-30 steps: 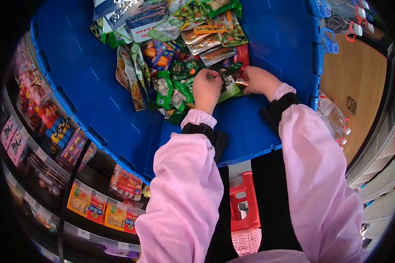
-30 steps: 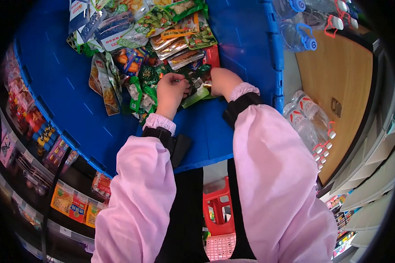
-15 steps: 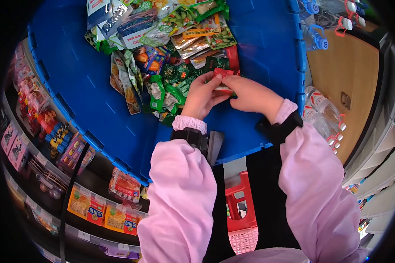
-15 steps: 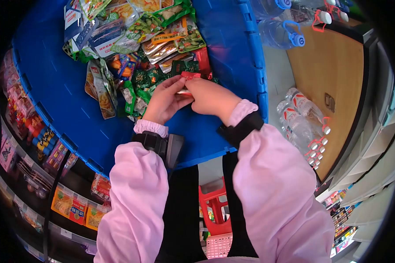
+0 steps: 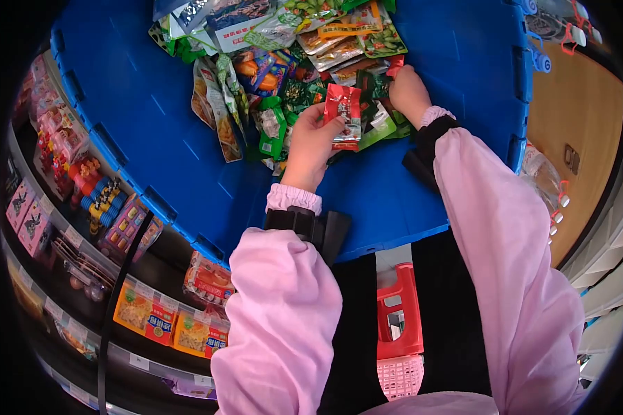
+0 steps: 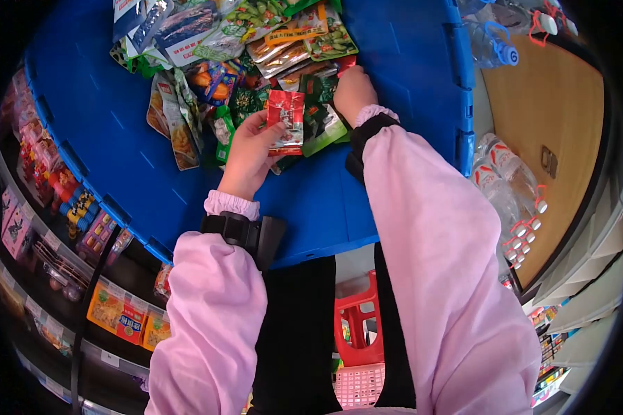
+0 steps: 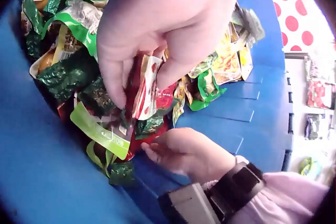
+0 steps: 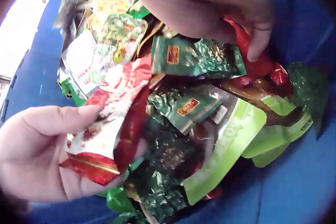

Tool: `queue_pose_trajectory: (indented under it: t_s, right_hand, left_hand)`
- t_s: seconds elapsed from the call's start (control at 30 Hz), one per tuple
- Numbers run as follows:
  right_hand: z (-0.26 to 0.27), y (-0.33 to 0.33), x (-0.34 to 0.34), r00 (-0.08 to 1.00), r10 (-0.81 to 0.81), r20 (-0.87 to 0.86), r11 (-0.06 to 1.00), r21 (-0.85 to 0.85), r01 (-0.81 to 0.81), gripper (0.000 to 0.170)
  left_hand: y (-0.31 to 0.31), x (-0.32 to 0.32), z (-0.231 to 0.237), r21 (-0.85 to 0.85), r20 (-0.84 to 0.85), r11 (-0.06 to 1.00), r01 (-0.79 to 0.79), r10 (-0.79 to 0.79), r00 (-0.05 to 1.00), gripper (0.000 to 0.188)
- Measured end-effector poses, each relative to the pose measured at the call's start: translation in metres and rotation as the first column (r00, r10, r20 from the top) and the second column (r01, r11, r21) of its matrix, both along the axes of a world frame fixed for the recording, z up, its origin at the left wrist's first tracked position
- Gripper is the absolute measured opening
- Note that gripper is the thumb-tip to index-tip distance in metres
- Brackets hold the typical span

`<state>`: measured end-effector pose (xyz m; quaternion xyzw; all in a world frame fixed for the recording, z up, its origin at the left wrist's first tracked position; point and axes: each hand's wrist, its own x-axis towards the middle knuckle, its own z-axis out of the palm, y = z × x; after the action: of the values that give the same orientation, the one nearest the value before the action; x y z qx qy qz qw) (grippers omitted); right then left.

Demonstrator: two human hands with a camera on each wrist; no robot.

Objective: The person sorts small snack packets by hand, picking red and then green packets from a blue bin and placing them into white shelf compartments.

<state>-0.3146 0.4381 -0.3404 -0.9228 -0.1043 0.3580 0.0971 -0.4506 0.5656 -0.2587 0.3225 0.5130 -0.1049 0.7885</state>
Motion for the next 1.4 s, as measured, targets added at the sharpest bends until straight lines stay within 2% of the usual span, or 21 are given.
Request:
queue_pose_trajectory:
  t_s: [0.07,0.17,0.33,0.4,0.5,0.53,0.6,0.67,0.73,0.83,0.87,0.9,0.93,1.0,1.03,1.07,1.13,1.2,1.27,1.3,1.4]
  right_hand:
    - [0.004,0.001,0.002,0.998,-0.039,-0.055,0.999,-0.007,0.039,0.035]
    - [-0.001,-0.005,0.003,0.957,-0.253,-0.143,0.959,0.092,0.267,0.033]
    - [0.042,-0.009,-0.01,0.957,-0.282,-0.071,0.925,0.244,0.29,0.017]
    - [0.067,-0.004,-0.01,0.951,-0.31,-0.003,0.888,0.355,0.291,0.018]
    - [0.115,0.016,-0.005,0.959,-0.28,-0.036,0.893,0.359,0.274,0.022]
    - [0.126,0.022,-0.008,0.981,-0.185,-0.056,0.914,0.357,0.193,0.021]
    - [0.143,0.032,-0.017,0.994,0.026,-0.11,0.946,0.323,0.011,0.023]
    - [0.15,0.036,-0.034,0.989,0.147,-0.013,0.9,0.417,-0.128,0.021]
    - [0.151,0.038,-0.052,0.981,0.19,0.039,0.827,0.531,-0.181,0.023]
    - [0.142,0.031,-0.059,0.942,0.322,-0.098,0.716,0.676,-0.174,0.029]
    - [0.143,0.034,-0.046,0.857,0.214,-0.468,0.845,0.529,0.078,0.028]
    - [0.13,0.03,-0.04,0.902,0.103,-0.419,0.866,0.483,0.126,0.026]
    - [0.107,0.019,-0.038,0.98,0.057,-0.192,0.875,0.482,0.043,0.028]
    - [0.068,0.009,-0.019,0.988,-0.145,-0.046,0.963,0.224,0.152,0.03]
    - [0.049,0.005,-0.01,0.99,-0.125,-0.059,0.991,0.036,0.127,0.025]
    - [0.03,-0.003,-0.009,1.0,-0.007,-0.016,1.0,0.01,0.007,0.023]
    - [0.015,-0.007,0.001,0.928,0.284,-0.241,0.95,-0.057,-0.306,0.03]
    - [-0.014,-0.009,-0.001,0.906,0.328,-0.267,0.919,-0.131,-0.371,0.027]
    - [-0.007,0.002,0.003,0.828,0.429,-0.361,0.859,-0.12,-0.498,0.022]
    - [-0.001,0.003,0.001,0.856,0.437,-0.277,0.871,-0.108,-0.48,0.018]
    - [0.014,0.003,0.004,0.827,0.477,-0.297,0.845,-0.105,-0.525,0.02]
  left_hand:
    - [0.0,0.0,-0.001,-0.003,-0.021,1.0,-0.027,0.027,0.999,0.028]
    - [-0.002,0.002,0.003,0.025,-0.02,0.999,-0.046,0.046,0.999,0.027]
    - [-0.018,0.004,0.003,0.17,0.033,0.978,-0.118,0.114,0.993,0.027]
    - [-0.027,0.002,-0.005,0.293,0.026,0.952,-0.089,0.085,0.996,0.027]
    - [-0.038,0.012,0.009,0.272,0.143,0.943,-0.193,0.158,0.977,0.027]
    - [-0.042,0.016,0.015,0.261,0.183,0.936,-0.236,0.192,0.964,0.027]
    - [-0.041,0.022,0.034,0.037,0.205,0.924,-0.38,0.365,0.908,0.022]
    - [-0.034,0.018,0.032,-0.143,0.234,0.875,-0.462,0.483,0.843,0.023]
    - [-0.027,0.01,0.04,-0.064,0.181,0.918,-0.391,0.396,0.9,0.021]
    - [-0.015,-0.016,0.017,0.021,0.144,0.955,-0.294,0.288,0.947,0.017]
    - [-0.013,-0.016,0.017,-0.007,0.095,0.955,-0.296,0.295,0.951,0.017]
    - [-0.01,-0.017,0.017,-0.033,0.043,0.953,-0.3,0.301,0.953,0.017]
    - [-0.006,-0.018,0.018,-0.057,-0.009,0.95,-0.306,0.306,0.952,0.017]
    - [-0.003,-0.015,0.017,-0.035,-0.013,0.972,-0.231,0.23,0.973,0.016]
    - [-0.003,-0.012,0.016,-0.039,0.017,0.979,-0.202,0.203,0.979,0.017]
    - [-0.003,-0.01,0.015,-0.04,0.044,0.984,-0.175,0.176,0.983,0.017]
    - [-0.004,-0.007,0.011,-0.028,0.055,0.989,-0.147,0.148,0.987,0.019]
    - [-0.004,-0.011,-0.001,0.064,0.097,0.994,-0.087,0.08,0.992,0.019]
    - [0.0,-0.014,-0.008,0.095,0.035,0.994,-0.057,0.054,0.998,0.019]
    - [0.0,-0.013,-0.007,0.106,0.014,0.994,-0.041,0.04,0.999,0.019]
    - [-0.003,-0.007,-0.003,0.146,0.054,0.987,-0.061,0.053,0.997,0.021]
